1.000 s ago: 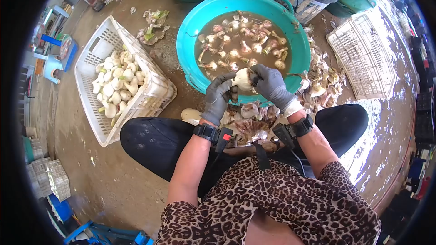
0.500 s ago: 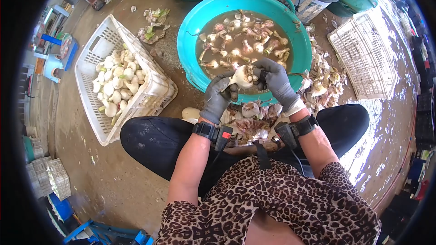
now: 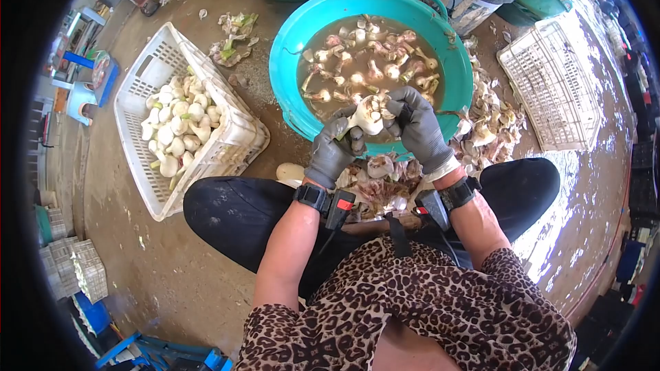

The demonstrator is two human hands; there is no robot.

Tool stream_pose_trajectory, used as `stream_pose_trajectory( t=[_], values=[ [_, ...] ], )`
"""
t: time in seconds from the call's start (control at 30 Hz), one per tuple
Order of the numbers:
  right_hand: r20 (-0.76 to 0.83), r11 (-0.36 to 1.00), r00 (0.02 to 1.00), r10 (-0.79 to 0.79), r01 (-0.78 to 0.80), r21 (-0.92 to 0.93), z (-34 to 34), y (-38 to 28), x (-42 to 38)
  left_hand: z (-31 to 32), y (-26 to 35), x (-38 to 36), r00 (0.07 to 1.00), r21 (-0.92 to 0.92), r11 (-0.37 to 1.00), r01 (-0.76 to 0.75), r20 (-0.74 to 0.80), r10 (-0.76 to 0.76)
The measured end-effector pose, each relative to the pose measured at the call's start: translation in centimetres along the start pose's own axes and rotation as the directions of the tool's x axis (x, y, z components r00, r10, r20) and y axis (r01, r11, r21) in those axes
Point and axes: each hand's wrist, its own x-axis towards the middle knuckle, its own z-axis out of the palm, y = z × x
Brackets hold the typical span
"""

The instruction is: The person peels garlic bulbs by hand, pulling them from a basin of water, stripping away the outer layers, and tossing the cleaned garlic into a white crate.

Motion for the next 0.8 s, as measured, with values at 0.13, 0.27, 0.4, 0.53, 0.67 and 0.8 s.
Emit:
stream_pose_trajectory(
  t=[0.13, 0.27, 0.4, 0.53, 0.67, 0.8],
  values=[
    [0.121, 0.988, 0.993, -0.007, -0.012, 0.157, -0.5, 0.2, 0.2, -0.3, -0.3, 0.1, 0.996, -0.073, 0.997, 0.035, 0.081, -0.029],
    [0.189, 0.937, 0.981, 0.044, -0.105, 0.332, -1.0, 0.1, -0.2, -0.1, -0.4, -0.1, 0.97, -0.05, 0.997, 0.056, 0.241, -0.043],
    [0.414, 0.628, 0.91, 0.023, -0.335, 0.702, -0.5, -0.6, 1.0, -0.2, -1.1, -0.3, 0.98, -0.003, 1.0, 0.005, 0.198, -0.004],
    [0.317, 0.644, 0.948, -0.039, -0.219, 0.733, -3.7, -0.5, 2.4, 0.1, -1.4, -0.2, 0.991, -0.012, 0.999, -0.031, -0.132, 0.029],
    [0.09, -0.16, 0.916, 0.39, 0.164, -0.973, -6.0, -3.7, 1.4, -1.0, -0.8, 0.6, 0.986, -0.016, 1.0, -0.012, -0.169, 0.009],
    [0.097, -0.078, 0.984, 0.147, 0.109, -0.991, -9.1, -5.1, -1.0, -0.6, -0.3, 2.6, 0.977, 0.6, 0.798, 0.055, -0.196, 0.081]
  ],
)
